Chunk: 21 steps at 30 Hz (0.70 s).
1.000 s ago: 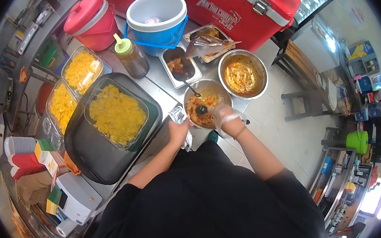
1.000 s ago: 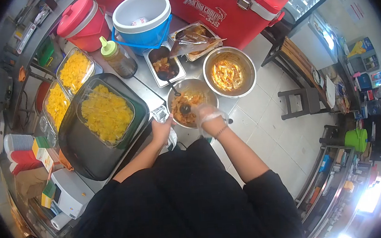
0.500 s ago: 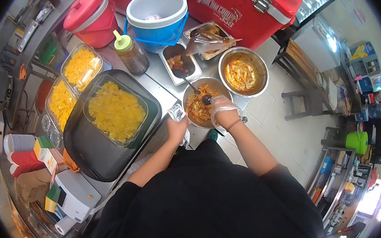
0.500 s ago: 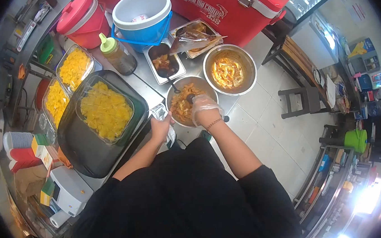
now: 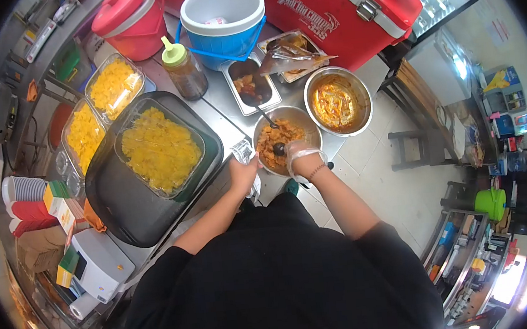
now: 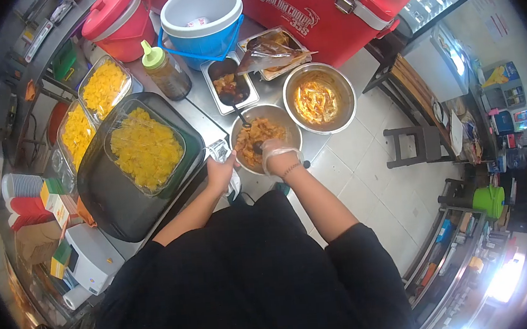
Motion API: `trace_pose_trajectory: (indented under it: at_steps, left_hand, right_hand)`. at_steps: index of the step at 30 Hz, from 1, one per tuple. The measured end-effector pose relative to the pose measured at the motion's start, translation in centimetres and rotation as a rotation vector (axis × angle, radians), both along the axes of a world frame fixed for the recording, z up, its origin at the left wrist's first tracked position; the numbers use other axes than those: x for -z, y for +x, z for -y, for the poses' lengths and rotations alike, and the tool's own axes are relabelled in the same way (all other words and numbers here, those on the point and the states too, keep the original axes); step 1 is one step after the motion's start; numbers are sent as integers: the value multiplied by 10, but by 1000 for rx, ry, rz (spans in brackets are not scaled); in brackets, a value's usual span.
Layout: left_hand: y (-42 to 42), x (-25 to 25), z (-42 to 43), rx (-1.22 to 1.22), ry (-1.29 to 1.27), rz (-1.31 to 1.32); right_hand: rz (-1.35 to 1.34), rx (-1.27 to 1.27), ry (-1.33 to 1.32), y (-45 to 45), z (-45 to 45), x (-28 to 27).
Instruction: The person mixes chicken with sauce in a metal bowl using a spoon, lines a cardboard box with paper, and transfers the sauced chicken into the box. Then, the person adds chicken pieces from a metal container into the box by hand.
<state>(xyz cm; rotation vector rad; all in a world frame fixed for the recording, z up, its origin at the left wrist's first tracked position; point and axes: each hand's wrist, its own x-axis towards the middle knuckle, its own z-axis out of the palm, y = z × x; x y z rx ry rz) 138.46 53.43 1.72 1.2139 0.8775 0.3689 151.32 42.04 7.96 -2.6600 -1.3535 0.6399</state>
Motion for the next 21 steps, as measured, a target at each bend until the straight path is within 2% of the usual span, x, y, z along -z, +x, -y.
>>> trace_pose_trajectory:
  at_steps: [3,4,7,9,11,16,21]
  left_hand:
    - [0,2,-5,-34,3,15]
    - [-1,5,-9,-29,26,5]
    - [-5,-1,-19,3,70,17]
    - [-7,-13,-24,-11,39,49]
    - [-8,6,-34,39,136,7]
    - [-3,11,-50,-15,120,-20]
    - [-2,0,-47,-58,35,-29]
  right_hand:
    - [53,76,38,13,7,-5]
    - [28,154,142,22,13,-10]
    - [106,260,61,42,11,-18]
    - [115,242,-31,40,-3,-15]
    - [123,238,-110,32,-15,-11]
    - [138,135,-8,34,-19,-16]
    - [245,38,-70,37,0,-21]
